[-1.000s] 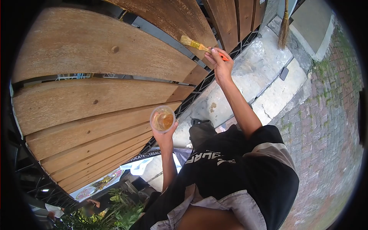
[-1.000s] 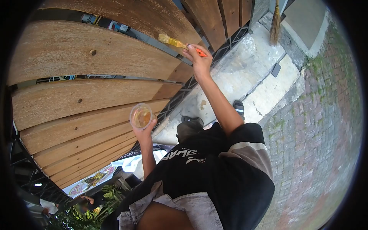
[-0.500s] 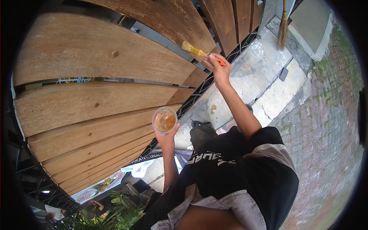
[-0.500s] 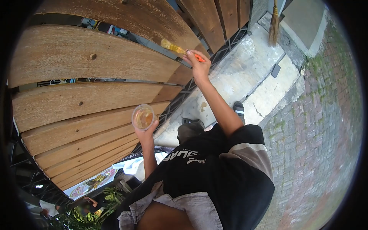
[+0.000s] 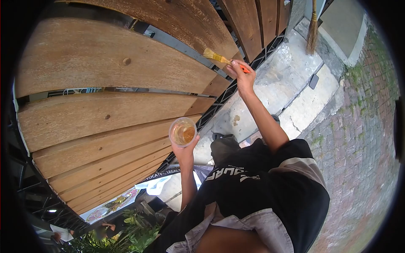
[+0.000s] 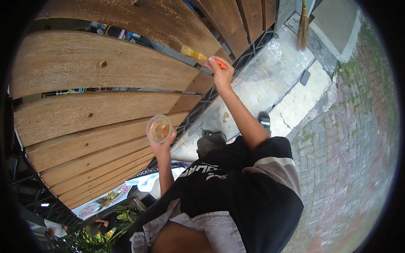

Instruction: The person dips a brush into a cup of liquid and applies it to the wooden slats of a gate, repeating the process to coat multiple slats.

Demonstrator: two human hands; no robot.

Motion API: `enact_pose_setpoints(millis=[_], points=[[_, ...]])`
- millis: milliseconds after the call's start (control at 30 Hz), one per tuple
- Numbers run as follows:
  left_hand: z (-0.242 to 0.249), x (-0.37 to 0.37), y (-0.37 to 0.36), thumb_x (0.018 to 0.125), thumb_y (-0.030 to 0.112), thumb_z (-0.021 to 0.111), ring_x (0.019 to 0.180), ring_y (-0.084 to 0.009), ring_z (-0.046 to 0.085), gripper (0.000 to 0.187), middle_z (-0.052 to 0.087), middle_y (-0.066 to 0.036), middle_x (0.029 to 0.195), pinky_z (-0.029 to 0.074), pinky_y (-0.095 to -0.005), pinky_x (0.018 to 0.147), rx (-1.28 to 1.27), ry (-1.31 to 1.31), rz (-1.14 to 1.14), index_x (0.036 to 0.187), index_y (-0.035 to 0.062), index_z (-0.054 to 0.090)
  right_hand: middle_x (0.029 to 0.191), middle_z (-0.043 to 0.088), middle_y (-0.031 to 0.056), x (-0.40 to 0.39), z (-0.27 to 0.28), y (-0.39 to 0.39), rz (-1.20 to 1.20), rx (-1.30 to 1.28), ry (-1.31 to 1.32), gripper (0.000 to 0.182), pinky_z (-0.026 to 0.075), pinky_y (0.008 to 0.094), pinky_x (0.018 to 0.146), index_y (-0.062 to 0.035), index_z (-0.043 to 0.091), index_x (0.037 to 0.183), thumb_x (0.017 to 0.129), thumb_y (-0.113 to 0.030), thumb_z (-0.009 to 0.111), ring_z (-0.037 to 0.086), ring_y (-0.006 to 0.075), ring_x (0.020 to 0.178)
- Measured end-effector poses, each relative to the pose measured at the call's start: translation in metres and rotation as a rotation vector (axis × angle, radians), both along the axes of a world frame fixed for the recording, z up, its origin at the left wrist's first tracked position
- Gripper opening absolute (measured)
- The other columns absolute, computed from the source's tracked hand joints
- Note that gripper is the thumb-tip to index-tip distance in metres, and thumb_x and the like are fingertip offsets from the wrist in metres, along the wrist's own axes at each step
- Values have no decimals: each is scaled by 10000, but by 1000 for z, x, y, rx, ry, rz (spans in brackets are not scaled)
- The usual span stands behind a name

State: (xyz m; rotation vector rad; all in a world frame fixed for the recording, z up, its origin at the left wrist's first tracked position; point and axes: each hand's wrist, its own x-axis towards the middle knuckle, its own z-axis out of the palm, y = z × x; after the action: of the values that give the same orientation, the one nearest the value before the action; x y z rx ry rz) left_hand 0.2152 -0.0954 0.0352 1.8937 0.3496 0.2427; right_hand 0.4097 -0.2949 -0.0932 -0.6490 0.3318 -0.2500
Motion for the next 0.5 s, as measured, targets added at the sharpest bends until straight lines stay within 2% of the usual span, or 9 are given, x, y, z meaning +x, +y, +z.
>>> enact_pose_setpoints(millis=[133, 267, 333, 433, 500], points=[[-3, 2, 1, 654, -51, 814, 1163, -198, 523, 807, 530, -112, 1258, 411, -315, 1007, -30, -5, -8, 1349, 4, 405, 985, 658, 175, 0, -2, 1, -23, 4, -4, 257, 596, 325, 806, 116, 621, 1037, 881, -76, 690, 686, 240, 856], [-5, 5, 4, 649, -51, 817, 1168, -200, 521, 817, 526, -112, 1264, 409, -317, 1013, -18, -2, -17, 1350, 5, 403, 985, 657, 173, 1, -5, 2, -29, 9, -10, 253, 596, 324, 803, 115, 624, 1034, 880, -75, 691, 686, 239, 856], [-6, 7, 4, 648, -50, 819, 1168, -200, 521, 815, 527, -112, 1262, 410, -318, 1013, -30, 1, -15, 1349, 4, 405, 1044, 665, 182, 1, -7, 1, -12, -18, -2, 228, 590, 341, 847, 87, 636, 1026, 891, -92, 681, 686, 251, 887], [-7, 8, 5, 647, -49, 820, 1167, -199, 523, 813, 530, -112, 1260, 411, -318, 1013, -39, 2, -15, 1346, 4, 407, 976, 657, 170, 0, -11, 2, -24, -4, 5, 243, 592, 316, 805, 108, 630, 1031, 881, -74, 690, 687, 236, 852], [-7, 8, 4, 648, -49, 821, 1166, -198, 524, 813, 531, -112, 1259, 413, -318, 1012, -37, 0, -20, 1346, 3, 408, 1014, 662, 177, 0, -16, 3, -18, -29, 12, 233, 592, 326, 818, 97, 637, 1026, 887, -83, 685, 687, 241, 867]])
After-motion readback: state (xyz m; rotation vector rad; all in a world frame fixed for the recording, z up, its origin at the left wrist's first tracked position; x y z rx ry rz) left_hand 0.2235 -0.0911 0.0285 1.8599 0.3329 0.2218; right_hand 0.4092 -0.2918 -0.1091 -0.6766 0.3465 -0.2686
